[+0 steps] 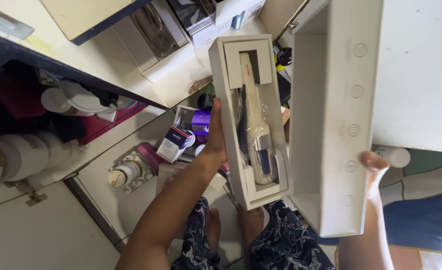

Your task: Organizing various cosmetic and household items inside a low cabinet.

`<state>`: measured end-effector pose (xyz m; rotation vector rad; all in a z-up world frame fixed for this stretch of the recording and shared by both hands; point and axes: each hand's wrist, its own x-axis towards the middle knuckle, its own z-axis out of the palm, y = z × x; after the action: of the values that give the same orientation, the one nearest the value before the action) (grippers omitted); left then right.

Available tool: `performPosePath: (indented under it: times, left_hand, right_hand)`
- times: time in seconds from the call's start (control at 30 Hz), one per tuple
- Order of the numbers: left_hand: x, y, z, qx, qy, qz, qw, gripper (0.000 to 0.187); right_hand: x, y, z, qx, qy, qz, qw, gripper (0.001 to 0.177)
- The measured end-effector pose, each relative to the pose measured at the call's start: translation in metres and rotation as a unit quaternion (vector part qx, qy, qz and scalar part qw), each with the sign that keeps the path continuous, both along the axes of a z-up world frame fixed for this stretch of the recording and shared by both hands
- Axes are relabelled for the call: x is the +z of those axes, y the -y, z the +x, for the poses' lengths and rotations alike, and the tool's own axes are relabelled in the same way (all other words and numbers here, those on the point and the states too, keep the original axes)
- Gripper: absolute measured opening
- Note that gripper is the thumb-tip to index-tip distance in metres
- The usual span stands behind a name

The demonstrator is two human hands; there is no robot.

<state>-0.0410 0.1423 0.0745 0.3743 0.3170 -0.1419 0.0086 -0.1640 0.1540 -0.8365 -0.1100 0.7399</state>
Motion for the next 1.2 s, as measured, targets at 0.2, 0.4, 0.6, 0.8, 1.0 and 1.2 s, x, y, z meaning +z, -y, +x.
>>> performPosePath:
  times: [0.2, 0.4, 0.6, 0.8, 1.0, 1.2]
  left_hand:
    - [-0.004, -0.005, -0.001, 0.01, -0.015, 0.013, 1.0, 0.106]
    - [-0.001, -0.004, 0.001, 0.0, -0.03, 0.026, 0.999, 0.102]
    - [-0.024, -0.002, 0.0, 0.012, -0.006, -0.024, 1.0, 0.088]
    - [-0.016, 0.005, 0.011, -0.013, -0.007, 0.0, 1.0, 0.093]
    - [-0.008, 0.02, 0.017, -0.035, 0.045, 0.014, 0.998, 0.102]
    - [0.006, 0.03, 0.015, -0.013, 0.047, 0.035, 0.998, 0.099]
  right_hand:
    - [0.004, -0.006, -0.007, -0.003, -0.004, -0.039, 0.999, 0.113]
    - [0.002, -0.016, -0.001, -0.003, -0.005, -0.077, 0.997, 0.117]
    - [0.001, -0.02, 0.005, -0.002, -0.009, -0.115, 0.993, 0.121]
    - [0.047, -0.067, 0.002, -0.005, 0.102, -0.263, 0.96, 0.14]
    - [0.034, -0.068, 0.003, 0.019, 0.205, -0.408, 0.89, 0.147]
    - [0.037, -0.071, -0.003, 0.019, 0.288, -0.485, 0.826, 0.139]
